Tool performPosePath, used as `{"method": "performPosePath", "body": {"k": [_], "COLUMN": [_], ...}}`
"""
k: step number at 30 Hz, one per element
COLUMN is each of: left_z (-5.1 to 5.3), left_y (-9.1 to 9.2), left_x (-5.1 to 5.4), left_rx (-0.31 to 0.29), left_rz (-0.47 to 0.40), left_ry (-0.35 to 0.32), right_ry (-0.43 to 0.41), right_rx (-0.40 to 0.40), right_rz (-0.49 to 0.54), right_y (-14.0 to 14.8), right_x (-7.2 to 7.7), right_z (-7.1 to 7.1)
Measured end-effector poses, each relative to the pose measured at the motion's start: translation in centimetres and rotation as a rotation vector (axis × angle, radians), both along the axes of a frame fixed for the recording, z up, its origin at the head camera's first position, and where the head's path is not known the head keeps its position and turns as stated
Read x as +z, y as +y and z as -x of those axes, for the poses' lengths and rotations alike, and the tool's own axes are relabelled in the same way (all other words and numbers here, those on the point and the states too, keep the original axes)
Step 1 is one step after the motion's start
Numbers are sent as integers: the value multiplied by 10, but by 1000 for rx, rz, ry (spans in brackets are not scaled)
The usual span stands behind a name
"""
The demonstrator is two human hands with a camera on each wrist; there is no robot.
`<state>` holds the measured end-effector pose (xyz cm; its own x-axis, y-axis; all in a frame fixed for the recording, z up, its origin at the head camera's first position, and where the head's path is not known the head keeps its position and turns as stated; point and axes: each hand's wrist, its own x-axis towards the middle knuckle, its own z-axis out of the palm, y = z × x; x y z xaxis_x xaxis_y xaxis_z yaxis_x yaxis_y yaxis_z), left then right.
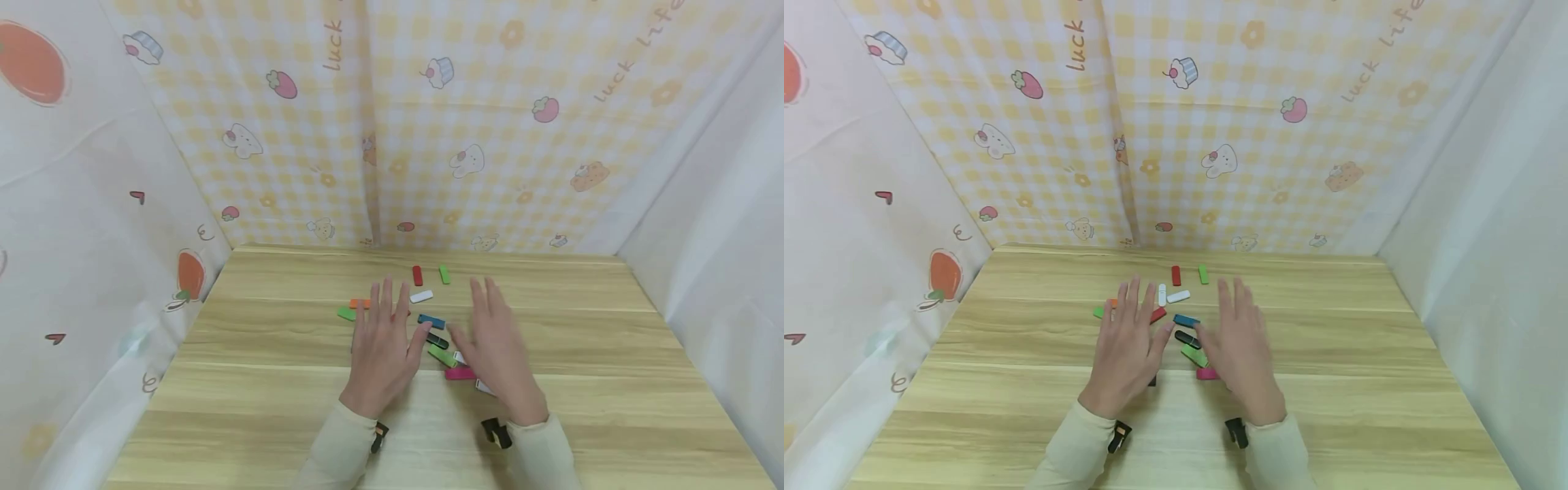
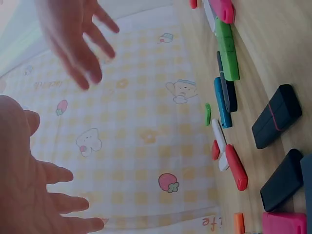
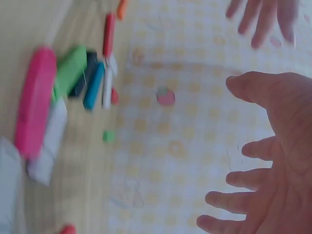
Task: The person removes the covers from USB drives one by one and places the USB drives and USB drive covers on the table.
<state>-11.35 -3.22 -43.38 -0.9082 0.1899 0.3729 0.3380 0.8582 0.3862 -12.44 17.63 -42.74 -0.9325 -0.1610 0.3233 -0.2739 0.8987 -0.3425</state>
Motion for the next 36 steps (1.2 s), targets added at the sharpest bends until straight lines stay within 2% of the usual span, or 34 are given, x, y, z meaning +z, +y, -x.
{"method": "performPosePath", "body": {"k": [4, 7, 11, 16, 19, 22, 29, 33, 36], "left_z": [1, 2, 3, 3, 3, 3, 5, 6, 5], "left_y": [-1, -2, -2, -2, -1, -1, -2, 0, 3], "left_x": [3, 3, 1, 0, -1, -1, -5, -7, -6], "left_rx": [4, 12, 15, 17, 18, 15, -5, -56, -115], "left_rz": [-25, -25, -25, -35, -40, -51, -89, -141, -173], "left_ry": [61, 95, 91, 58, 49, 43, 11, 19, 18], "right_ry": [38, -15, -206, -451, -540, -579, -569, -469, -363], "right_rx": [-58, -110, -172, -214, -228, -247, -246, -217, -157], "right_rz": [36, 37, 34, 1, -20, -26, -16, 18, 53], "right_y": [22, 39, 58, 71, 74, 76, 77, 72, 62], "right_x": [4, 4, 1, -11, -18, -25, -33, -31, -22], "right_z": [3, 5, 5, 7, 9, 11, 15, 16, 14]}}
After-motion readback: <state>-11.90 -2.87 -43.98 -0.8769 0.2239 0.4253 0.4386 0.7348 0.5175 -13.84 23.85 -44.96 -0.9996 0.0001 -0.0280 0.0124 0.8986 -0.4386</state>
